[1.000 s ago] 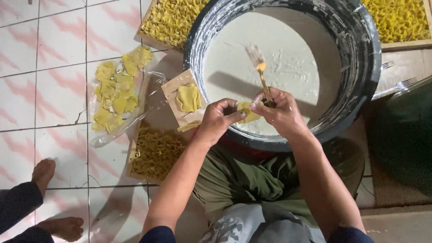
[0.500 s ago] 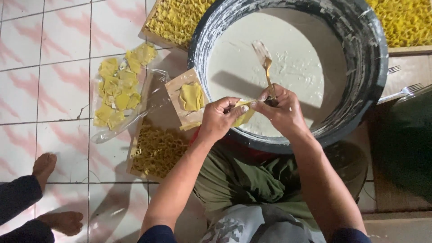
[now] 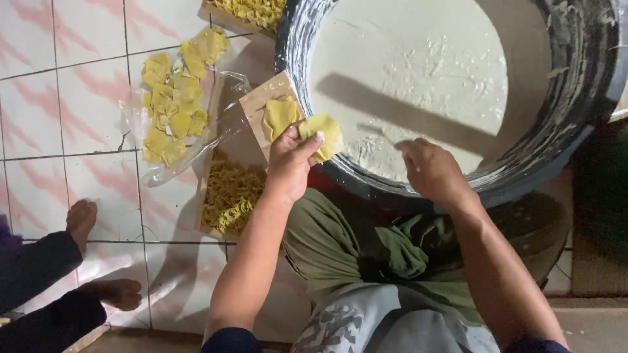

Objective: The person scoops a white paste from a large bowl using a fork and places it onto yellow square wrappers held in their left hand. They fold the wrappers to enclose the filling and place the finished dumplings into a wooden tray. The process is repeated continuously.

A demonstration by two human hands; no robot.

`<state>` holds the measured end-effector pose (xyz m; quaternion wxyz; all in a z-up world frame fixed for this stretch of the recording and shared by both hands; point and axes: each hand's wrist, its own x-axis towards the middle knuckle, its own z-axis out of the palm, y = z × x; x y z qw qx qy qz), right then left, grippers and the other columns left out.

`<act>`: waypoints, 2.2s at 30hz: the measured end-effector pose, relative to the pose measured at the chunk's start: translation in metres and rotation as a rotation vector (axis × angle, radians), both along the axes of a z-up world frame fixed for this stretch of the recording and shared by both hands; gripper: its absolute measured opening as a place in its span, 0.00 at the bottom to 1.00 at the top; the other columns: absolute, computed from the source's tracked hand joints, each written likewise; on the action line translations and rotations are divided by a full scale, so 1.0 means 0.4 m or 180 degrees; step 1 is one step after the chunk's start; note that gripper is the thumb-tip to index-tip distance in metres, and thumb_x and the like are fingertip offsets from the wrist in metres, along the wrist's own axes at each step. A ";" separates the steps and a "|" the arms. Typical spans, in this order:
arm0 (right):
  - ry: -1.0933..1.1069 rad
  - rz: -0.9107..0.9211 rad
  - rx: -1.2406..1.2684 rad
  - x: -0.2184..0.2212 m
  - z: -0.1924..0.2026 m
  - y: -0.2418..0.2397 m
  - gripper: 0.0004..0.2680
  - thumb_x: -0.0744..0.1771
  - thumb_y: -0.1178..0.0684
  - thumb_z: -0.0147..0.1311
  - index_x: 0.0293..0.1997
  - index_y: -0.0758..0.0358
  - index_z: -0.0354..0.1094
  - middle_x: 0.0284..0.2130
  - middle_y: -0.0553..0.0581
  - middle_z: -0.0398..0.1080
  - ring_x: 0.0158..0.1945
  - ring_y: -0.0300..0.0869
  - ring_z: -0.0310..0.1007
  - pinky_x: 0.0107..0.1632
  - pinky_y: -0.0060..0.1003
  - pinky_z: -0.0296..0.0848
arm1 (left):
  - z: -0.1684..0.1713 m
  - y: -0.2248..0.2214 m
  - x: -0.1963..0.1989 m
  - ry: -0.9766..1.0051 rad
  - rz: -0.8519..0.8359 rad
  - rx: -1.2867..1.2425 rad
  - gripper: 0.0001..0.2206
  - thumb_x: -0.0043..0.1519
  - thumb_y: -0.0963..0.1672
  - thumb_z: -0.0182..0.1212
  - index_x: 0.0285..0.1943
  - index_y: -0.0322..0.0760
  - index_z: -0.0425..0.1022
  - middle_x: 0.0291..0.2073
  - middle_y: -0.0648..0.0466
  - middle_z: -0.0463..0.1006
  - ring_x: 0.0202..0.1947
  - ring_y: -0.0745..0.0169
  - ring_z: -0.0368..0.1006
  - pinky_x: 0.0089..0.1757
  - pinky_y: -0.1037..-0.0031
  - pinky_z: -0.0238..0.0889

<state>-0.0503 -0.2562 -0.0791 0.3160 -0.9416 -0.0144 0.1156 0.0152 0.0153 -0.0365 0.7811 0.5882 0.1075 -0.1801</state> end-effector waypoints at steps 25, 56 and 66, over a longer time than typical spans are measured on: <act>0.0918 0.0432 -0.1097 -0.028 -0.071 0.043 0.16 0.64 0.55 0.49 0.54 0.44 0.78 0.34 0.56 0.77 0.40 0.52 0.81 0.44 0.48 0.79 | 0.097 -0.024 0.003 0.0833 0.1019 0.0031 0.08 0.63 0.47 0.63 0.32 0.45 0.76 0.20 0.64 0.58 0.21 0.75 0.62 0.25 0.90 0.59; -0.1027 -0.0802 0.2049 -0.120 0.067 -0.031 0.10 0.64 0.67 0.58 0.50 0.71 0.77 0.26 0.64 0.76 0.23 0.42 0.73 0.28 0.37 0.69 | 0.053 -0.277 -0.019 0.0892 0.1146 -0.0849 0.10 0.68 0.46 0.56 0.48 0.34 0.75 0.37 0.49 0.73 0.37 0.66 0.68 0.40 0.75 0.64; -0.1264 -0.0530 0.0995 -0.133 0.132 -0.059 0.12 0.68 0.65 0.54 0.56 0.63 0.78 0.31 0.64 0.76 0.31 0.52 0.77 0.35 0.44 0.71 | 0.028 -0.260 -0.030 0.0195 0.0617 0.0055 0.15 0.71 0.49 0.50 0.52 0.36 0.79 0.33 0.58 0.71 0.33 0.76 0.65 0.34 0.83 0.64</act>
